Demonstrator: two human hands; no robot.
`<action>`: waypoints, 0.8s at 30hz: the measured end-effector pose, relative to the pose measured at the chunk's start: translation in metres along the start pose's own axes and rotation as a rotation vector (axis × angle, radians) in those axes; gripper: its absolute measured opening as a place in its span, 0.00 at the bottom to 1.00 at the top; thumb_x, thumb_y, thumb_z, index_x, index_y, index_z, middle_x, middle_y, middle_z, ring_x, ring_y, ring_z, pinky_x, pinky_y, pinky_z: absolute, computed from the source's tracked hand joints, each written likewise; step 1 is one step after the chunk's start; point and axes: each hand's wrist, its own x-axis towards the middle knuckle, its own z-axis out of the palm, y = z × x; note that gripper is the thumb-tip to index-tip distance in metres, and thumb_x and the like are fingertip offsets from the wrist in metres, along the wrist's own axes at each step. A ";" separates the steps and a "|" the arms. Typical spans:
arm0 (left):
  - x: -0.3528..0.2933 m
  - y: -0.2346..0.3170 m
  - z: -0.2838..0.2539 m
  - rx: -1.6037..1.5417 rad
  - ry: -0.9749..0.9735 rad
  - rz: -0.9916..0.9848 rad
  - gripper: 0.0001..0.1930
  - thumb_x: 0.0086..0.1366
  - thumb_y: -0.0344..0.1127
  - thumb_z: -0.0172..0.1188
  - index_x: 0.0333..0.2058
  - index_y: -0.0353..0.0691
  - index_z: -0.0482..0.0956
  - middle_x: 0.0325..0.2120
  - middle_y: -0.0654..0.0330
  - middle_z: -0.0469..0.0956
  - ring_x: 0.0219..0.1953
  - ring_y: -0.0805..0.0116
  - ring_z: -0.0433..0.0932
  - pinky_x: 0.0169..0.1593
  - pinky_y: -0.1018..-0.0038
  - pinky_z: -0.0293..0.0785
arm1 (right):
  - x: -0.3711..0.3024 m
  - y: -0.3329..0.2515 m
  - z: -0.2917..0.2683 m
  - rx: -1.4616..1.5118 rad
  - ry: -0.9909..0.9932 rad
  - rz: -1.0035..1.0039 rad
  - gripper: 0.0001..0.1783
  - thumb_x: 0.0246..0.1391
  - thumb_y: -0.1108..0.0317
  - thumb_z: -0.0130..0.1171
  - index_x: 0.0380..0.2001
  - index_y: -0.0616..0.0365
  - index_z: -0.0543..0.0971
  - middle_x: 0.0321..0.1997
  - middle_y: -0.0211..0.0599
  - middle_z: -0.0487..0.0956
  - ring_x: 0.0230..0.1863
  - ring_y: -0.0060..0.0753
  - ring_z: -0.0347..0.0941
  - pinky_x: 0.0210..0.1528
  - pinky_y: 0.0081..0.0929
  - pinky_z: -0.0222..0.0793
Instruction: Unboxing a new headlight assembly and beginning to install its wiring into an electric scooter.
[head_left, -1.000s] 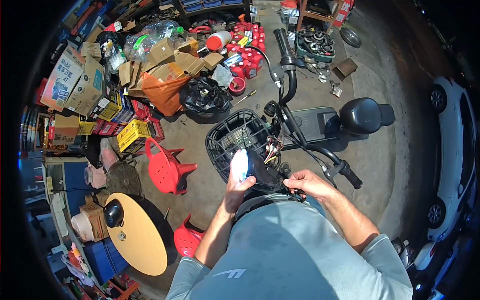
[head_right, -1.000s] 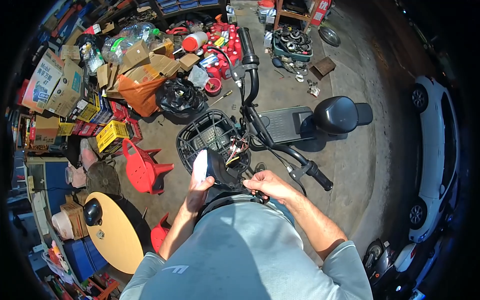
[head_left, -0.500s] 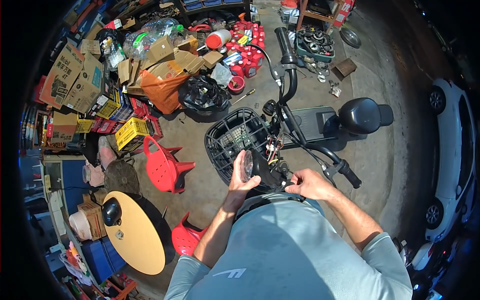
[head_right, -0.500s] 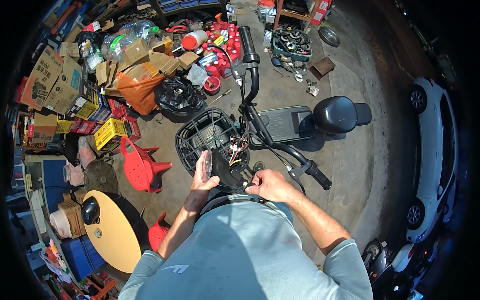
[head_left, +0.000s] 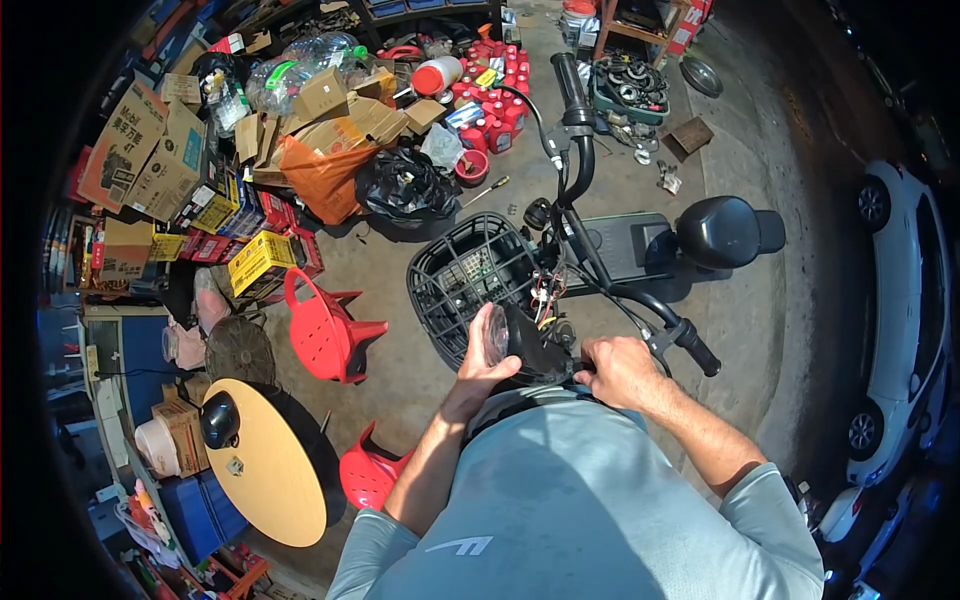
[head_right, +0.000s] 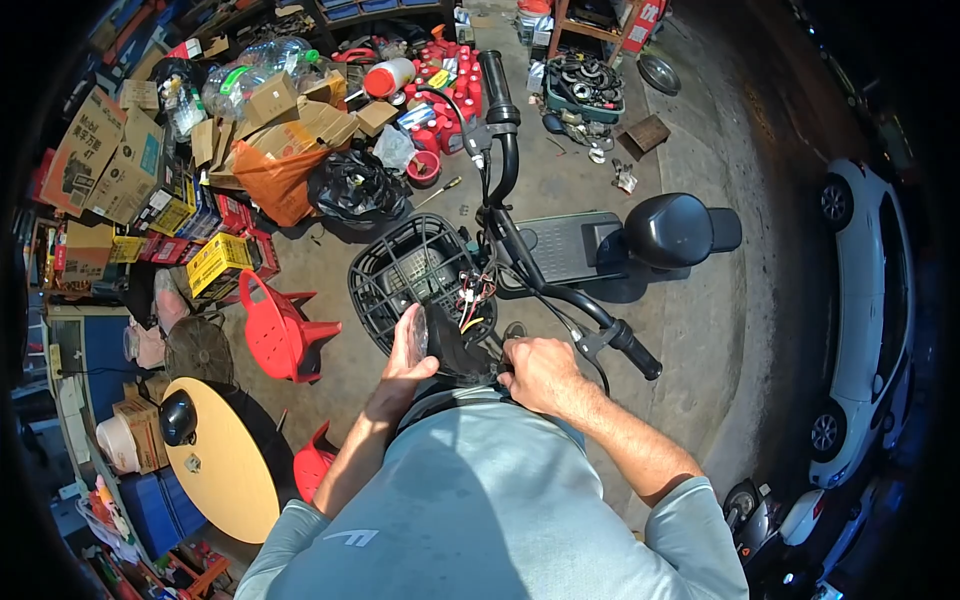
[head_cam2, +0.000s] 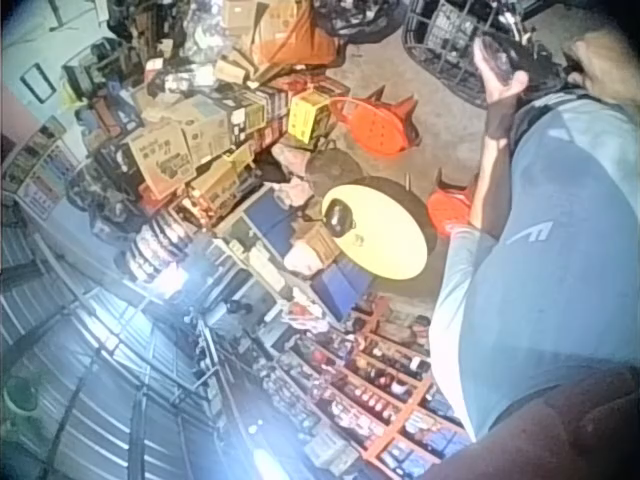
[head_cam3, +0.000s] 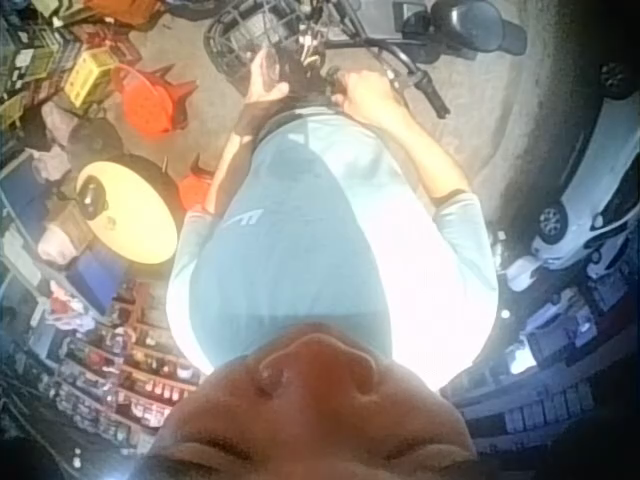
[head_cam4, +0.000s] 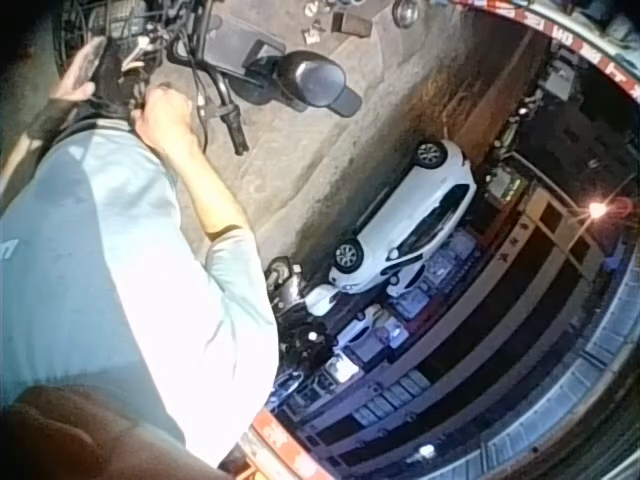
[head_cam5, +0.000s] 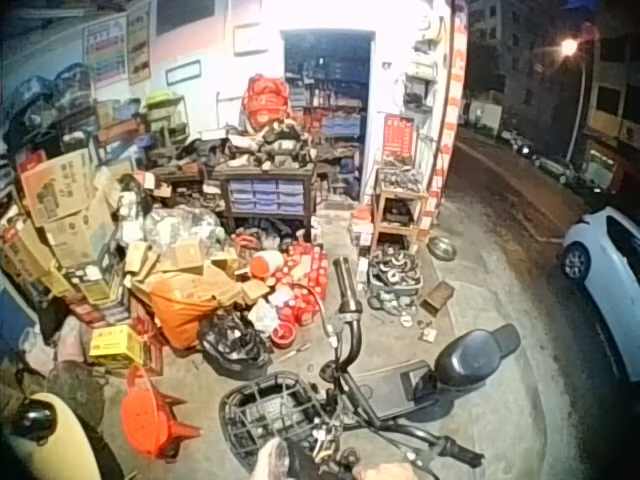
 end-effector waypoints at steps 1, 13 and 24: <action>-0.001 -0.001 -0.005 0.000 0.000 0.000 0.54 0.49 0.42 0.72 0.65 0.36 0.41 0.63 0.52 0.51 0.65 0.62 0.51 0.66 0.66 0.50 | -0.001 -0.001 -0.001 -0.010 -0.004 0.001 0.12 0.46 0.63 0.62 0.27 0.62 0.75 0.29 0.45 0.79 0.36 0.49 0.77 0.38 0.43 0.72; -0.003 0.006 0.002 -0.141 0.045 -0.295 0.36 0.55 0.34 0.66 0.57 0.39 0.54 0.44 0.57 0.69 0.47 0.69 0.70 0.51 0.72 0.68 | 0.000 0.019 0.010 0.215 0.044 -0.018 0.10 0.47 0.64 0.60 0.26 0.61 0.75 0.27 0.45 0.78 0.35 0.49 0.76 0.38 0.43 0.70; 0.001 0.007 0.015 0.070 -0.004 -0.241 0.38 0.50 0.29 0.69 0.56 0.39 0.53 0.42 0.58 0.66 0.44 0.70 0.69 0.49 0.73 0.69 | 0.041 0.054 0.030 0.996 0.210 0.155 0.13 0.56 0.61 0.56 0.24 0.59 0.76 0.20 0.26 0.74 0.21 0.15 0.68 0.23 0.19 0.62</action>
